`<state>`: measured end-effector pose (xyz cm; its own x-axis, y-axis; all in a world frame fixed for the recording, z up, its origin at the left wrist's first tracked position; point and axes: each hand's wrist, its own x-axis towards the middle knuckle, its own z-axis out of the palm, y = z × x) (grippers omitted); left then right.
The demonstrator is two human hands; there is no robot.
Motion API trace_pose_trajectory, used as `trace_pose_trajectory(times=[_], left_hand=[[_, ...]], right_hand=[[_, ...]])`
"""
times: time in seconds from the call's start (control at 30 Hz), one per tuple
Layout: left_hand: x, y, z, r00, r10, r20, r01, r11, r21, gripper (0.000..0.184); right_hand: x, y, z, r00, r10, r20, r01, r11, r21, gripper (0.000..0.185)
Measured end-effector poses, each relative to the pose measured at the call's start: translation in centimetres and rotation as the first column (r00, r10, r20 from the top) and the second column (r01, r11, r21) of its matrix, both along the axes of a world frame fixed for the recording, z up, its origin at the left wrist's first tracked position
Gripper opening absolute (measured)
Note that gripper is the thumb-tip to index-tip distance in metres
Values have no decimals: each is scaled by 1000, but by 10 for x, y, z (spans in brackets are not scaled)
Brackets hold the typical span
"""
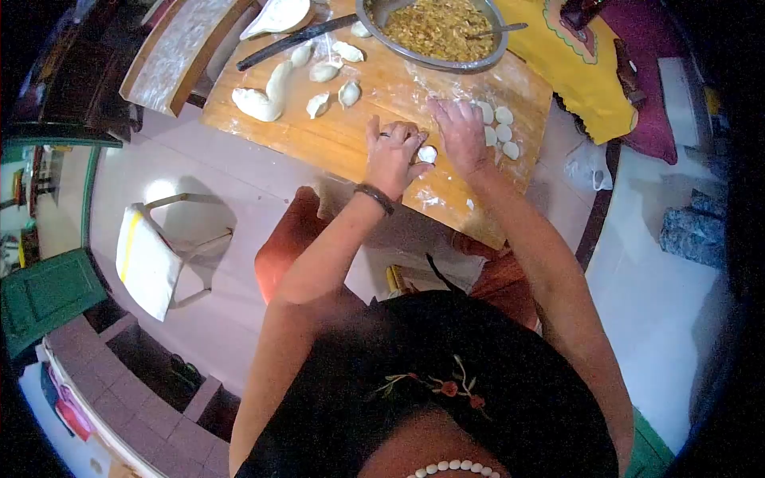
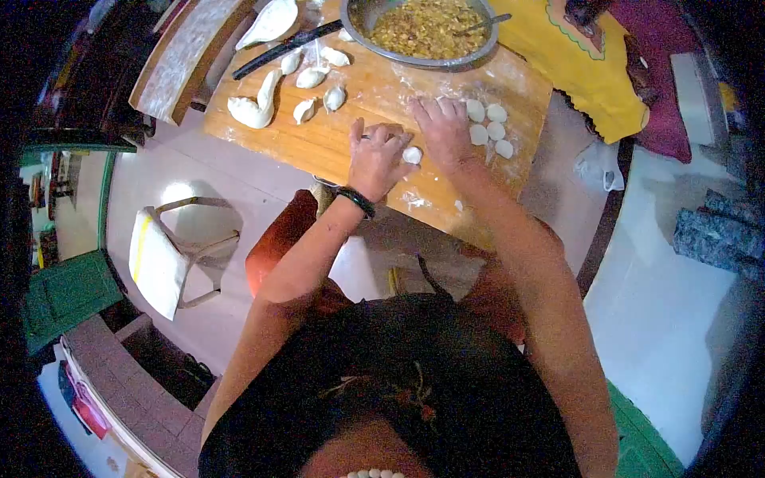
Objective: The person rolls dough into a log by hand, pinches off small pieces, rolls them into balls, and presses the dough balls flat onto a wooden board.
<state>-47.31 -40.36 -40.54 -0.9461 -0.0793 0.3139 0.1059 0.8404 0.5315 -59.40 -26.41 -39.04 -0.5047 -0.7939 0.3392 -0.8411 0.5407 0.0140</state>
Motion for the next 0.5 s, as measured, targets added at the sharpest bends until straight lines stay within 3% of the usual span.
trace_pose_trajectory(times=[0.1, 0.13, 0.17, 0.27, 0.37, 0.4, 0.5], left_hand=[[1, -14, -7, 999, 38, -14, -38, 999, -4, 64], [1, -20, -4, 998, 59, 8, -59, 998, -19, 83], [3, -25, -2, 995, 101, 18, -100, 995, -28, 87], [10, -40, 2, 964, 243, 104, -235, 968, -85, 104], [17, -47, 2, 967, 240, 90, -237, 970, -50, 98], [18, -47, 4, 965, 247, 83, -247, 969, -18, 82], [19, -46, 10, 962, 260, 79, -260, 965, -8, 68]], right_hand=[[22, -19, 3, 976, -19, 216, 43, 993, -110, 55], [33, -31, 0, 965, -60, 255, 100, 984, -147, 57], [38, -38, -3, 951, -98, 293, 157, 970, -183, 60], [37, -44, -14, 940, -213, 267, 228, 973, -28, 67], [41, -49, -14, 928, -241, 285, 236, 970, 55, 70], [40, -50, -14, 928, -246, 279, 239, 969, 60, 70], [35, -53, -13, 928, -236, 288, 231, 972, 52, 70]])
